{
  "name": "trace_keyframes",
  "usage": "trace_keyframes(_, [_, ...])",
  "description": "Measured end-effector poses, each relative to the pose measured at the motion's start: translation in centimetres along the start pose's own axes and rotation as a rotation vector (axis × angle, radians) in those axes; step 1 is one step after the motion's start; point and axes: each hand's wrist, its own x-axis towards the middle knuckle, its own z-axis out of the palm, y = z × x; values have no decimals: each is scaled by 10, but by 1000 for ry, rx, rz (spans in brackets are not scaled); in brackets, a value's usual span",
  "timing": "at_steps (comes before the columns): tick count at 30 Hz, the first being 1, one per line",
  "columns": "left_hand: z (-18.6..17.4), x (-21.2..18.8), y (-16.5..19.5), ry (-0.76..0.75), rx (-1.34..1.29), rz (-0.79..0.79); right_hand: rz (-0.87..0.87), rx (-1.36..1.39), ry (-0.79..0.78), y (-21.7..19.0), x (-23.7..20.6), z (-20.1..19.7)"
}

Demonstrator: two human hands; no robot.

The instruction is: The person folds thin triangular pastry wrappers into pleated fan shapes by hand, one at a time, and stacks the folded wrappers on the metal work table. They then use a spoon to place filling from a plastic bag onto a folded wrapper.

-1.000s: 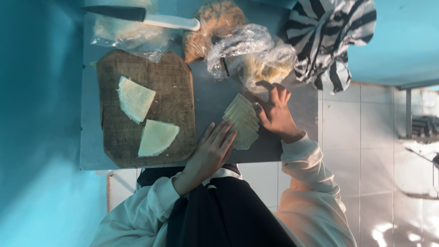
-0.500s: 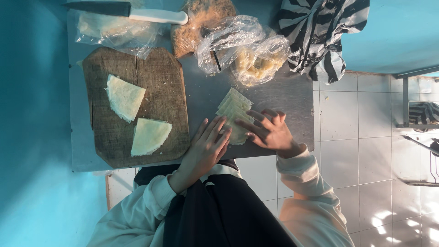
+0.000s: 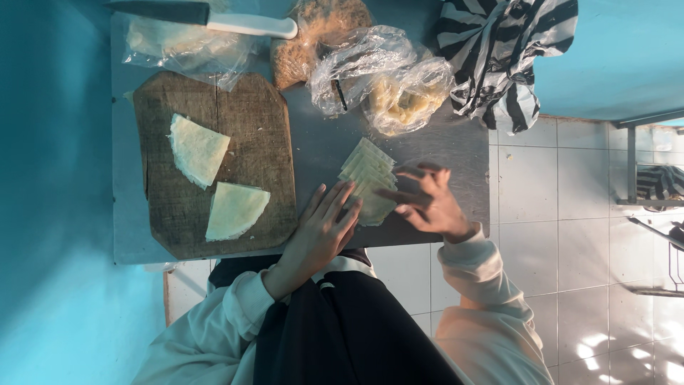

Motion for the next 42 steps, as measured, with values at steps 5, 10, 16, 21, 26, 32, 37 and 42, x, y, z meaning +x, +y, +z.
trace_keyframes(5, [2,0,-1,-2,7,1,103,150,-120,-12,9,2])
trace_keyframes(10, [2,-1,-2,5,-5,4,243,330,-167,-10,10,-5])
trace_keyframes(16, [3,-3,-3,-5,-10,2,263,382,-152,5,10,-10])
trace_keyframes(21, [4,-2,-1,-2,-17,-5,102,83,-72,-1,10,4])
trace_keyframes(26, [2,-1,0,-24,-29,-15,-74,-416,-17,-1,6,9])
trace_keyframes(32, [0,-1,-1,-18,-37,-10,45,-376,-39,8,4,4])
trace_keyframes(37, [0,-2,-1,-35,-21,-6,-24,-298,-75,4,13,15])
trace_keyframes(42, [1,-1,-1,-42,-3,-5,80,-336,-75,2,14,13])
